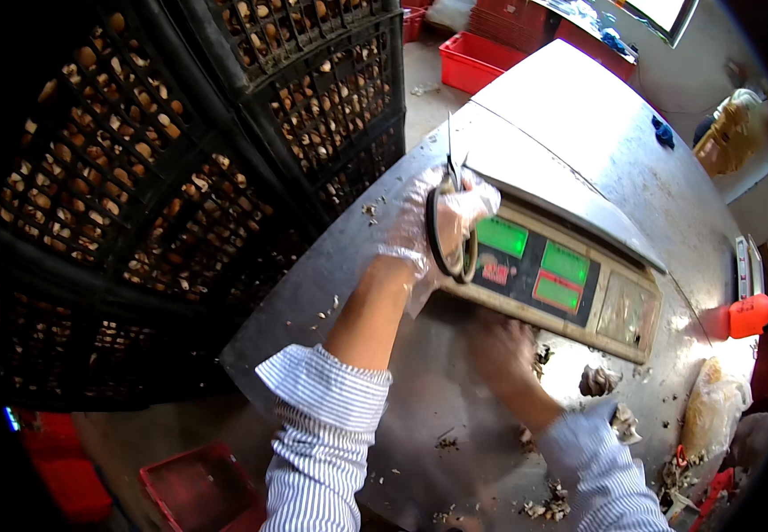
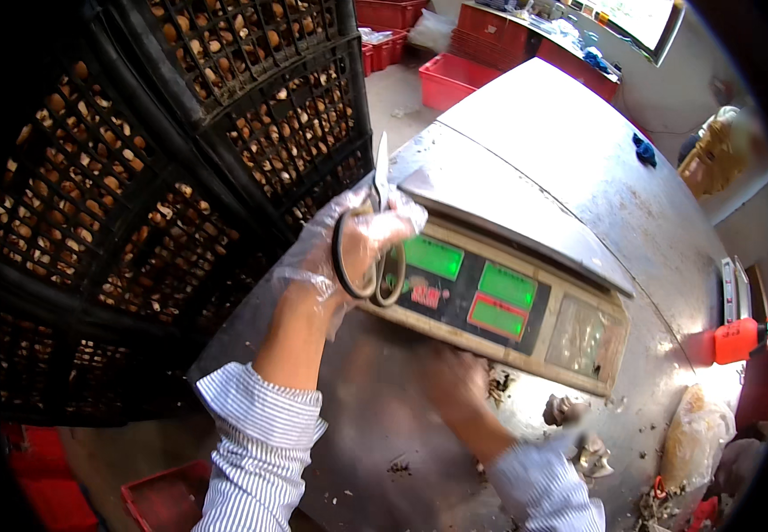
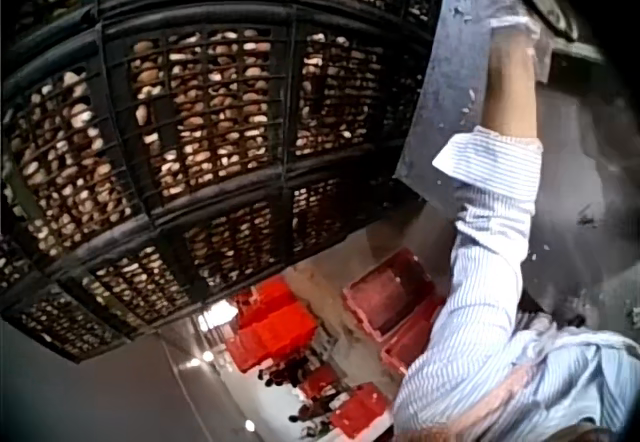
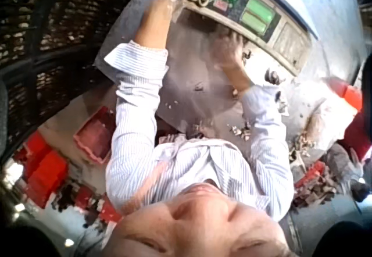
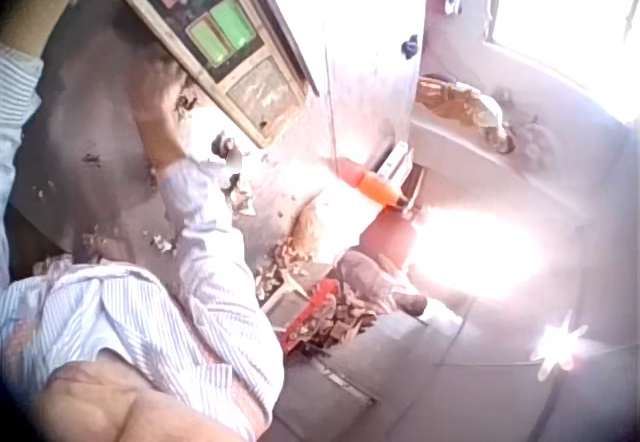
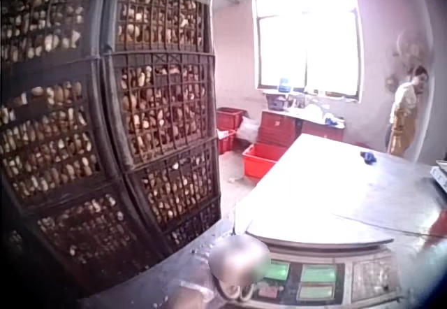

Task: The person weighs and packages mushrooms into clear plastic containers, securing them with rubber bands. They then trim mushroom stems using shears and discard the waste into red crates. Finally, the person cleans the stainless steel work surface with a cloth and a spray bottle.

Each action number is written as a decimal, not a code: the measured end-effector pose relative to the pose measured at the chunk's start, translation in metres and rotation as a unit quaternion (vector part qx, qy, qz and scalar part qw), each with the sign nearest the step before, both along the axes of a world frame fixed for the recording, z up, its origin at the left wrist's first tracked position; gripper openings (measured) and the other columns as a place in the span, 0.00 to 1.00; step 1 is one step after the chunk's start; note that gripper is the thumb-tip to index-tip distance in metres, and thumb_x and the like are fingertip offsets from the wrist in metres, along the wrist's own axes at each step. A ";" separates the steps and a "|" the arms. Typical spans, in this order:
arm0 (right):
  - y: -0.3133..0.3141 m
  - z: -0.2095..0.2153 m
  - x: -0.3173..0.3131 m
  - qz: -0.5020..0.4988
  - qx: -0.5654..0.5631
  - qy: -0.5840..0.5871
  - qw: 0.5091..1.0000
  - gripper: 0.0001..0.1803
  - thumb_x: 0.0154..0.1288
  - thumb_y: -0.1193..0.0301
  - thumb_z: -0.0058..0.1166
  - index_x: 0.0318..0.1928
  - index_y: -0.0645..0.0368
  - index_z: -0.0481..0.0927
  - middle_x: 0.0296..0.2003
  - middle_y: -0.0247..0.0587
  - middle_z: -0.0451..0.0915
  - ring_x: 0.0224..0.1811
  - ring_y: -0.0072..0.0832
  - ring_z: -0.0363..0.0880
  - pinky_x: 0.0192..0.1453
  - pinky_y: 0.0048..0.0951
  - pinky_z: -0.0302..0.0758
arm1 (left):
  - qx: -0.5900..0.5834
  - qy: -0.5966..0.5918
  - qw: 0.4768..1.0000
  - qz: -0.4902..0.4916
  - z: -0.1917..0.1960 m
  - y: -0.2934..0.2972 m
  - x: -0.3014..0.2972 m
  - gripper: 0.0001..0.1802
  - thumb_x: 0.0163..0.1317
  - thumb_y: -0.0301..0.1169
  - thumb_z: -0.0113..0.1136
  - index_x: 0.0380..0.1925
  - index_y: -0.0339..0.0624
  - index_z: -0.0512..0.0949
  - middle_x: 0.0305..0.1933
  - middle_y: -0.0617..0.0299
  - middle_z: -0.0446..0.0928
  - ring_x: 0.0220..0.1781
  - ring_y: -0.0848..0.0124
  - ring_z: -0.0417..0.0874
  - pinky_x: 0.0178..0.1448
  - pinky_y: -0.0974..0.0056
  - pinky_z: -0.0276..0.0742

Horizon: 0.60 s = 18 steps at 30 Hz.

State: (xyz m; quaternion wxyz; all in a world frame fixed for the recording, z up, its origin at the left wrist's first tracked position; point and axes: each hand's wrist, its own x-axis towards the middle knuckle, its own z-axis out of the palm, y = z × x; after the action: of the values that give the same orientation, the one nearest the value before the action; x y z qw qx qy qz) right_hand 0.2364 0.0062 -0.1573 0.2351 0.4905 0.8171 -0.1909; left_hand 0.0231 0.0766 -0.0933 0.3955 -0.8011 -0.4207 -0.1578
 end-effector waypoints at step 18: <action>0.046 0.147 0.082 0.113 0.431 0.053 0.894 0.43 0.50 0.76 0.60 0.72 0.53 0.67 0.71 0.61 0.63 0.76 0.54 0.58 0.72 0.55 0.61 | -0.335 -0.742 0.520 -0.259 -0.032 0.017 -0.024 0.14 0.64 0.25 0.57 0.49 0.36 0.80 0.48 0.50 0.80 0.49 0.57 0.82 0.56 0.55 0.79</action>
State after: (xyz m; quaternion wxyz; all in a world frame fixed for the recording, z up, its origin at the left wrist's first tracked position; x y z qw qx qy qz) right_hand 0.3188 0.0518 -0.0108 -0.0229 0.4371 0.8806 0.1816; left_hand -0.0013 0.0936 -0.1257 -0.4157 -0.5410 -0.3573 -0.6378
